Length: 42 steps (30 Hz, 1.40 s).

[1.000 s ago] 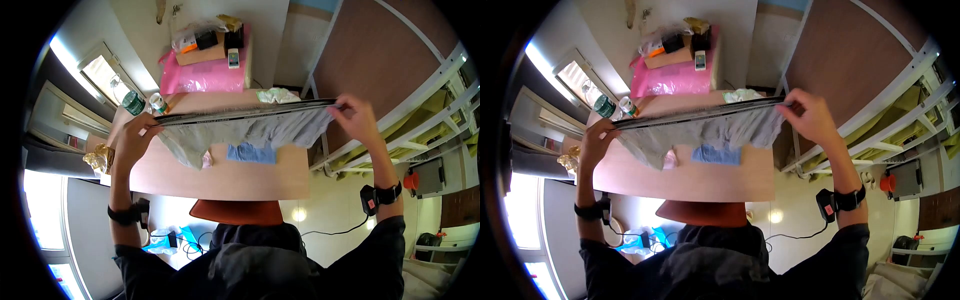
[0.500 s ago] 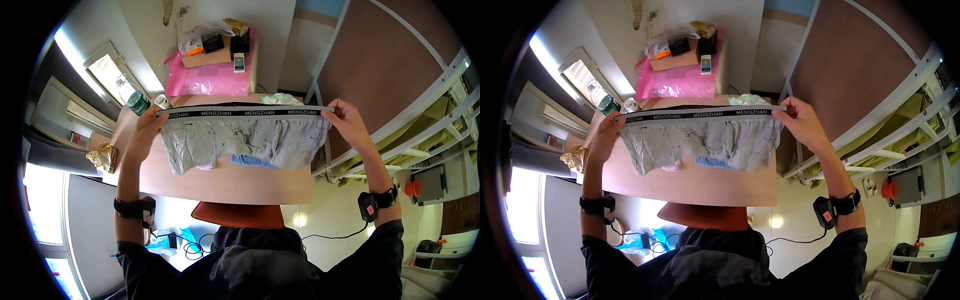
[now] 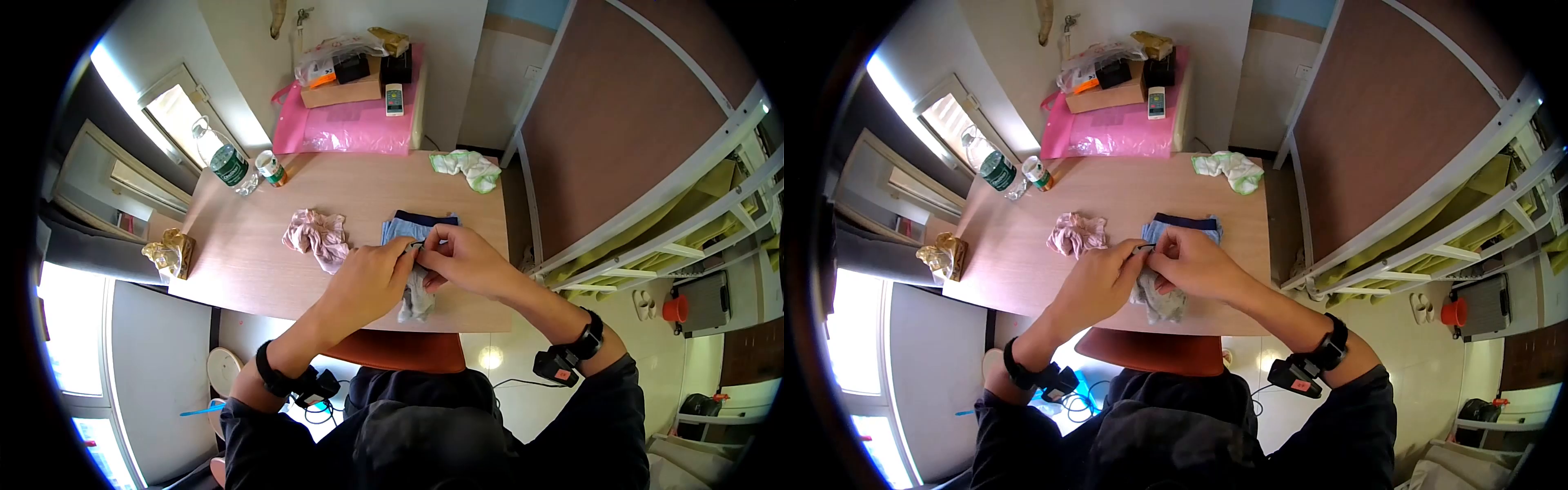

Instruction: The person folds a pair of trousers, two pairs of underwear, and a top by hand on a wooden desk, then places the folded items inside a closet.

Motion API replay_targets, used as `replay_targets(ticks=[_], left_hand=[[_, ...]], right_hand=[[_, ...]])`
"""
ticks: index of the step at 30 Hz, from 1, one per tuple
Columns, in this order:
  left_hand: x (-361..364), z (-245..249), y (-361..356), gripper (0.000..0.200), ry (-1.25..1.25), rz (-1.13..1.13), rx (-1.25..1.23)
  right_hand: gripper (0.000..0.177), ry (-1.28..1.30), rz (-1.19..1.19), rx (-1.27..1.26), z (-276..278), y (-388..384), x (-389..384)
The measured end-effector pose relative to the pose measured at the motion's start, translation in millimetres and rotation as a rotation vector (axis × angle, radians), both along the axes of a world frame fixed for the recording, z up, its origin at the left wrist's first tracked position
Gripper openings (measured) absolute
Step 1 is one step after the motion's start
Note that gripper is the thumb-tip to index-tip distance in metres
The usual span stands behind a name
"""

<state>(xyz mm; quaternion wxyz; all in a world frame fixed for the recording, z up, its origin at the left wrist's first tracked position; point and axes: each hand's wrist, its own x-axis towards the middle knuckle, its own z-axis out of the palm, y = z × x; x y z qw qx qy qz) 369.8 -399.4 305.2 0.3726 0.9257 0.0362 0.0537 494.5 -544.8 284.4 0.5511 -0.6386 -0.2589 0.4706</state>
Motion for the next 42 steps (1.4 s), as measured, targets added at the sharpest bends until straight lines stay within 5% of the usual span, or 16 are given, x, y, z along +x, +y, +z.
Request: replay_targets(ticks=[4, 11, 13, 19, 22, 28, 32, 39, 42], left_hand=[[-9.5, -8.1, -6.8, 0.026, -0.008, -0.034, -0.006], [-8.9, -16.0, 9.5, 0.026, 0.007, -0.031, -0.003], [-11.4, -12.8, 20.4, 0.024, -0.026, -0.024, -0.045], [-27.0, 16.1, 42.1, 0.017, -0.149, -0.055, -0.205], [-31.9, 23.5, 48.7, 0.018, -0.158, -0.158, -0.161], [-40.0, 16.4, 59.3, 0.022, -0.186, -0.246, -0.119], [-45.3, 14.9, 64.8, 0.024, -0.160, -0.160, -0.179], [-58.6, -15.7, 97.2, 0.018, 0.015, 0.101, -0.084], [-55.5, -23.2, 89.0, 0.020, -0.042, 0.136, -0.156]], right_hand=[[0.013, 0.186, -0.006, 0.013, -7.7, -2.0, -5.2], [0.016, 0.095, 0.114, 0.121, -13.7, -9.5, -2.1], [0.026, -0.625, 0.029, 0.023, 1.9, -19.9, 1.0], [0.044, -0.909, 0.020, 0.348, -34.3, -30.3, -6.2], [0.044, -0.696, -0.025, 0.450, -50.6, -26.6, -3.1], [0.031, -0.858, 0.115, 0.406, -56.1, -22.9, -16.0], [0.035, -0.920, 0.319, 0.259, -63.4, -19.6, -24.9], [0.030, -0.773, 0.244, -0.047, -11.3, -31.4, -11.0], [0.025, -1.143, 0.122, 0.302, -3.7, -28.5, 6.6]])
